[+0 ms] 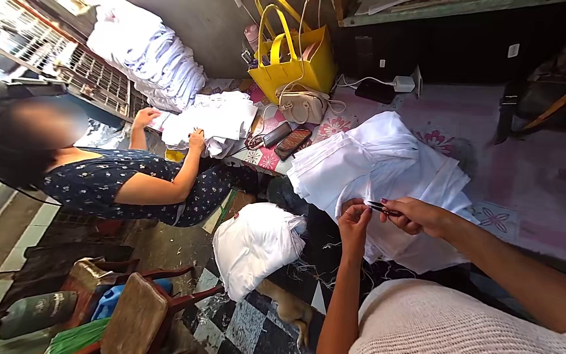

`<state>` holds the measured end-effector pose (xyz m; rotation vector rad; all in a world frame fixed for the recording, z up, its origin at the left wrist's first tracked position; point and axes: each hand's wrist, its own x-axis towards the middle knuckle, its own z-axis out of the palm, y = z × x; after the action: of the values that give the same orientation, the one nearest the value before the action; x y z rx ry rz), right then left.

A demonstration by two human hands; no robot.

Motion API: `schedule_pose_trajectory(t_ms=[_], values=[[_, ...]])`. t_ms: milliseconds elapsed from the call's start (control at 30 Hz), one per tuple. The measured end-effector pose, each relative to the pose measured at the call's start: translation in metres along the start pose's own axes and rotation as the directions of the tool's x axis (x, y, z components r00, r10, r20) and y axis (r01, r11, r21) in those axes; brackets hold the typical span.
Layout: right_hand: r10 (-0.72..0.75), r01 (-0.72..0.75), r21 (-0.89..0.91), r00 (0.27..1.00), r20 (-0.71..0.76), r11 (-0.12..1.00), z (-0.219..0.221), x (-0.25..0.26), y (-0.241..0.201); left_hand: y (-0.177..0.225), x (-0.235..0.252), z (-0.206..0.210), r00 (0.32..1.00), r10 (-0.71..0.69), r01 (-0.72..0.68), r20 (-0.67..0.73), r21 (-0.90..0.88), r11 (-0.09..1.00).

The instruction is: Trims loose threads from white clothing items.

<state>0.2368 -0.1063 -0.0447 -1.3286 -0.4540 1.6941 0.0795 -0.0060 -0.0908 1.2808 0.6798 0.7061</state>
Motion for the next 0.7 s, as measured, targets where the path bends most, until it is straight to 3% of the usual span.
schedule_pose_trajectory(t_ms=[333, 400, 500, 567, 700], values=[[-0.078, 0.089, 0.083, 0.989, -0.129, 0.993, 0.001, 0.012, 0.008, -0.008, -0.002, -0.007, 0.998, 0.043, -0.045, 0.042, 0.060, 0.997], [-0.135, 0.151, 0.074, 0.971, -0.195, 0.986, -0.004, 0.008, 0.004, -0.006, -0.003, -0.014, 0.994, 0.049, -0.070, 0.103, 0.219, 0.973], [-0.214, 0.230, 0.012, 0.923, -0.319, 0.973, -0.011, 0.005, 0.002, 0.011, -0.011, -0.026, 0.975, 0.042, -0.167, 0.219, 0.593, 0.788], [-0.220, 0.228, -0.021, 0.908, -0.356, 0.973, -0.011, 0.009, 0.006, 0.021, -0.018, -0.020, 0.975, 0.113, -0.214, 0.194, 0.654, 0.726], [-0.233, 0.237, -0.037, 0.896, -0.379, 0.971, 0.005, 0.022, 0.014, 0.023, -0.019, 0.010, 0.944, 0.315, -0.307, 0.102, 0.625, 0.717]])
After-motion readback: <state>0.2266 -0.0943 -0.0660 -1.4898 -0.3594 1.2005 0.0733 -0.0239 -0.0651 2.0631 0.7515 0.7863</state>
